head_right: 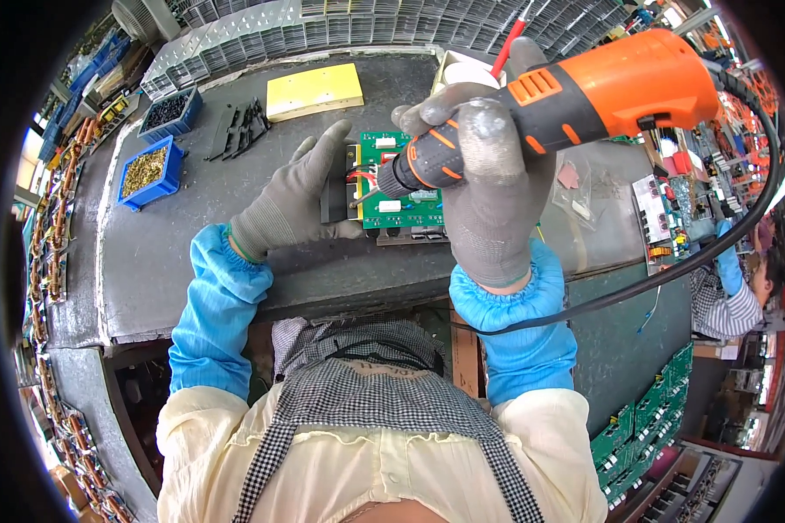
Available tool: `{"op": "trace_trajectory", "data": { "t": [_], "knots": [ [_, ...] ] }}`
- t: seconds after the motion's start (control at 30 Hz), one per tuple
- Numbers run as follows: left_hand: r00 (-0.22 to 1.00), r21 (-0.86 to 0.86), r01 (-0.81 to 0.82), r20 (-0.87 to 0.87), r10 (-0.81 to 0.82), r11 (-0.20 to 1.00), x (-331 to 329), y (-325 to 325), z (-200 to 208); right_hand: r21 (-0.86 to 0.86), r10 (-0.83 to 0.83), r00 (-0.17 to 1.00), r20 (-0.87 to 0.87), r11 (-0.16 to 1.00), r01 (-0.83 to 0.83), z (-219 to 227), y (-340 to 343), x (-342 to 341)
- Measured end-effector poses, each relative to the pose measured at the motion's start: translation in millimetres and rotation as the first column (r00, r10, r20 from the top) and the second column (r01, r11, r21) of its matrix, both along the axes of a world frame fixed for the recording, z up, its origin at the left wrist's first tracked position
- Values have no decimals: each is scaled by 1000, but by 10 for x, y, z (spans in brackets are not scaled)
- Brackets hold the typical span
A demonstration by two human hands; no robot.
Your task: The person assembles electronic components by placing a circuit board, wires, and a yellow plate into a metal casing, then secures them with screws using an electric screwdriver.
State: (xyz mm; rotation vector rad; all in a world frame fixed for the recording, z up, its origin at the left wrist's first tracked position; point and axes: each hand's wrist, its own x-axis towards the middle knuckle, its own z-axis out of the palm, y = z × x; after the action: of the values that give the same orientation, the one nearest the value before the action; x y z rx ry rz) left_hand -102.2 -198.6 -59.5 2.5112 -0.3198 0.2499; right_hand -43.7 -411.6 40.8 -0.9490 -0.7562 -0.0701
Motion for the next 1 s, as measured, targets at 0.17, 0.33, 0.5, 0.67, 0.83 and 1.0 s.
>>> {"op": "trace_trajectory", "data": {
  "t": [0.17,0.33,0.5,0.67,0.83,1.0],
  "knots": [
    [998,-117,40,62,-33,992,-9,35,-22,-217,24,999,-21,976,-28,238,200,10],
    [986,-193,13,166,20,981,-36,11,-8,-402,173,985,-2,902,-159,358,520,53],
    [987,-107,54,158,-36,993,-21,43,-28,-405,234,972,-5,889,-215,315,656,65],
    [979,-216,69,203,-24,974,-35,37,-56,-408,300,954,-9,870,-277,266,615,67],
    [978,-159,22,210,12,987,-72,26,-38,-429,339,941,6,851,-303,256,639,149],
    [988,-191,-5,151,35,982,-48,78,-76,-362,521,845,119,815,-452,444,453,303]
  ]
}}
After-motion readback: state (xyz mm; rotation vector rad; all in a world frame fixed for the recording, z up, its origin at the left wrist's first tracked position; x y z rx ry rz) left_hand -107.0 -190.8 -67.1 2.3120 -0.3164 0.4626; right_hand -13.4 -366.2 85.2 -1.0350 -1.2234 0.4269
